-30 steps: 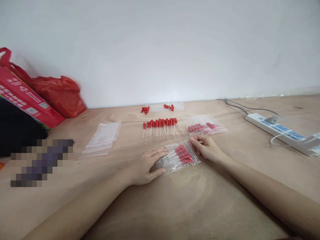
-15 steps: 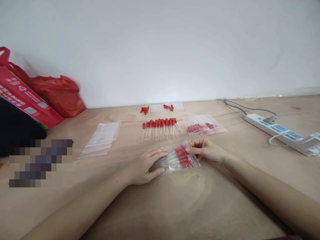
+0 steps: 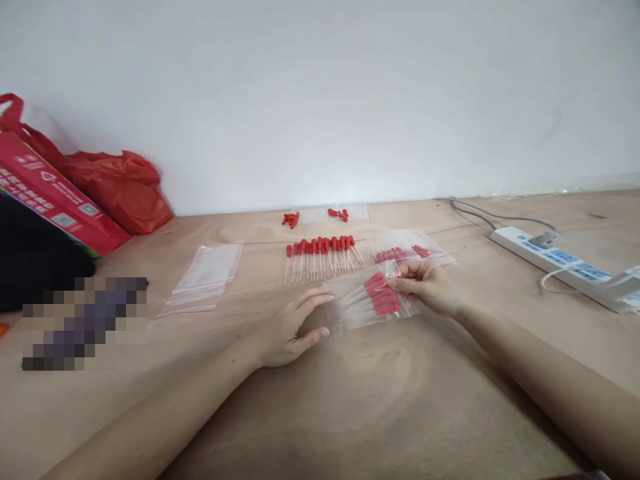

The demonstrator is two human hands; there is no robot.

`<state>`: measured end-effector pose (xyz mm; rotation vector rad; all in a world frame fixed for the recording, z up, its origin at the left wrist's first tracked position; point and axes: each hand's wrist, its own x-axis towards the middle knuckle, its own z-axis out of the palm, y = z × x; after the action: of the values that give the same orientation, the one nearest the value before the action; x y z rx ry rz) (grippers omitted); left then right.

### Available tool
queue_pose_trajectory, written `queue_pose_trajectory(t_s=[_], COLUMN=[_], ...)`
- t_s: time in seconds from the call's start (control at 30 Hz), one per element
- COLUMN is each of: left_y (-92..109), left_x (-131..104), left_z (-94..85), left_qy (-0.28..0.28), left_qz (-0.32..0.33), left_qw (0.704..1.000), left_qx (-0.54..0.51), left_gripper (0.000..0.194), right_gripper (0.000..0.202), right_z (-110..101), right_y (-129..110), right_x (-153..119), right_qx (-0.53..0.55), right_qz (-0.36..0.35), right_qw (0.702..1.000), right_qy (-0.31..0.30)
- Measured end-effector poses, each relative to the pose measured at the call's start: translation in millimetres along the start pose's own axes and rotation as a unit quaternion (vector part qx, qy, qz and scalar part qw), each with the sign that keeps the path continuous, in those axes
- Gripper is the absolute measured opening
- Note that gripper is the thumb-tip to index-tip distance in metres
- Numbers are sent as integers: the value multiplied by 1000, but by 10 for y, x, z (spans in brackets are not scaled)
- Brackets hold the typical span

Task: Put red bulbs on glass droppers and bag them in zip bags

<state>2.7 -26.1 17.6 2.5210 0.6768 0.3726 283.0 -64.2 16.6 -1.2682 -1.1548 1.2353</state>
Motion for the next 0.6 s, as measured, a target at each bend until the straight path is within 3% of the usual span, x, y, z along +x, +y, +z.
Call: queue_pose_trajectory(t_s=[0.2,0.37,0.47,0.6], left_y=[-20,-21,-12,-3], left_x=[-3,-5,-9,-8], left_z=[24,25,16,12], left_qy=[-15,-24,-30,-35], left_qz=[-24,-22,-29,-34], left_qw=[1000,999,999,999], left_qx=[7,13,17,16], left_gripper=[47,47,46,46], right_gripper=[27,32,29,23], right_z=[-354,-313,-175,-26], right_y=[-57,6,56,133], right_x=[150,440,559,574], right_qx=[100,162,182,150], right_qz=[-92,-156,-126,-82], right_qw=[972,915,903,914], right_qy=[192,335,367,367])
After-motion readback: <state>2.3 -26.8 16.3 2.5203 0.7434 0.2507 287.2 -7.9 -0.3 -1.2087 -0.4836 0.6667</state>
